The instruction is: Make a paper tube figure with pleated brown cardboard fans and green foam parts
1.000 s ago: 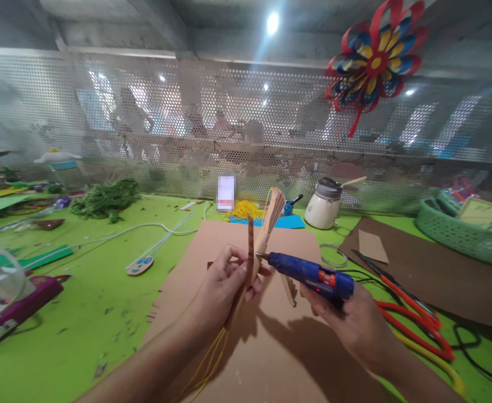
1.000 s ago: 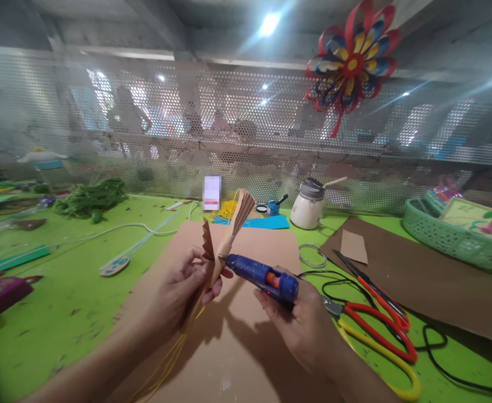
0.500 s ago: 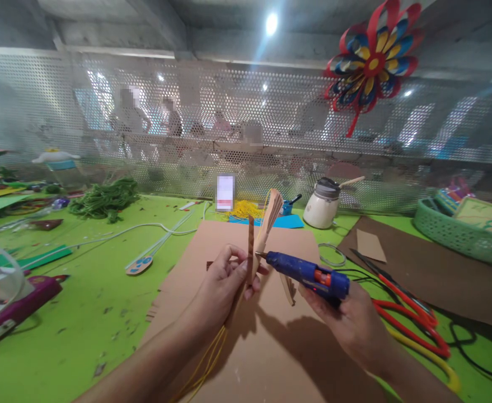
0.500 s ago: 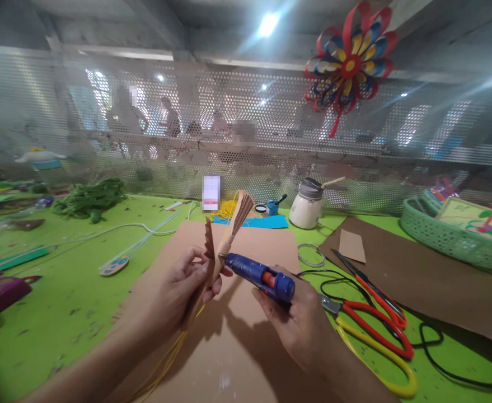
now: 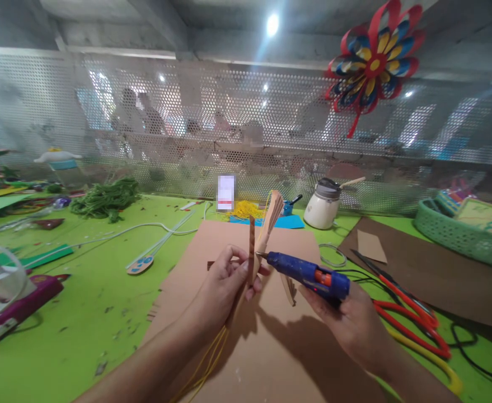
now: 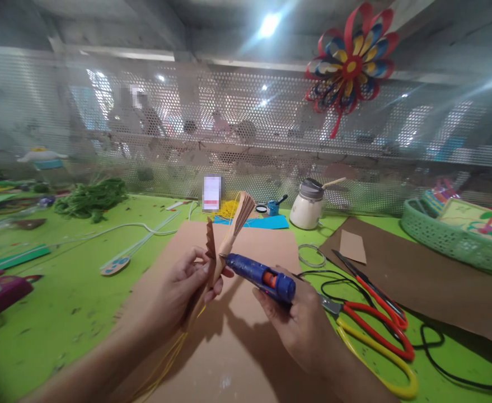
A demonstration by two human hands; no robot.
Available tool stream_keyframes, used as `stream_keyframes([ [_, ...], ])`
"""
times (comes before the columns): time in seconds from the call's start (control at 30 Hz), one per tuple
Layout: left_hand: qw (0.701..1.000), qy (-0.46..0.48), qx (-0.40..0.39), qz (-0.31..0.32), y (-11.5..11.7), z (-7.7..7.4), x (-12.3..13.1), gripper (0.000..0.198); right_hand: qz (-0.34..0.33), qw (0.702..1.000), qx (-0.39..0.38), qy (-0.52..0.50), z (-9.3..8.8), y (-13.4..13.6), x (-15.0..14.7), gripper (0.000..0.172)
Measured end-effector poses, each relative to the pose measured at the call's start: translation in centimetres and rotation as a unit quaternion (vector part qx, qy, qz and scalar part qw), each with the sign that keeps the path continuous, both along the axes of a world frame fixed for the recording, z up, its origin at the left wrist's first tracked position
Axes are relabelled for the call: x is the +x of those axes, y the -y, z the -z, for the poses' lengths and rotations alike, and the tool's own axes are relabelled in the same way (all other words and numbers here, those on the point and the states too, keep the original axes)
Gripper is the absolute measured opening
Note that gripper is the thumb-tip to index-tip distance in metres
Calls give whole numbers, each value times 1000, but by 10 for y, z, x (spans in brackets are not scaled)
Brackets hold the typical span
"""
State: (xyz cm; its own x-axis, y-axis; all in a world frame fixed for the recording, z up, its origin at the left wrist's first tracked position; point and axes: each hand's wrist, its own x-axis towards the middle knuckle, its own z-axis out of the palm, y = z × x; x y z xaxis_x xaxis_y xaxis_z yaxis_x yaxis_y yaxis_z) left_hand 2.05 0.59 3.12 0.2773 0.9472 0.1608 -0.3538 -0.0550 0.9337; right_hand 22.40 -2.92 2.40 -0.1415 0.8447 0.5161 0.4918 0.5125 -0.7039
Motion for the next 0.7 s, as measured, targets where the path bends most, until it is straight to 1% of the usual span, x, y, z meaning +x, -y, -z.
stream_keyframes([
  [0.13, 1000, -5, -7, 3, -1, 1, 0, 28, 6, 1000, 5, 4, -1, -1, 1, 16],
  [0.3, 1000, -7, 9, 15, -2, 3, -1, 22, -23, 1000, 8, 6, 0, -1, 1, 14],
  [0.47, 999, -24, 16, 16, -5, 8, -3, 19, 1, 1000, -7, -20, 1, -2, 0, 16],
  [0.7, 1000, -14, 7, 12, -5, 7, -3, 22, -1, 1000, -1, -9, 1, -3, 0, 16],
])
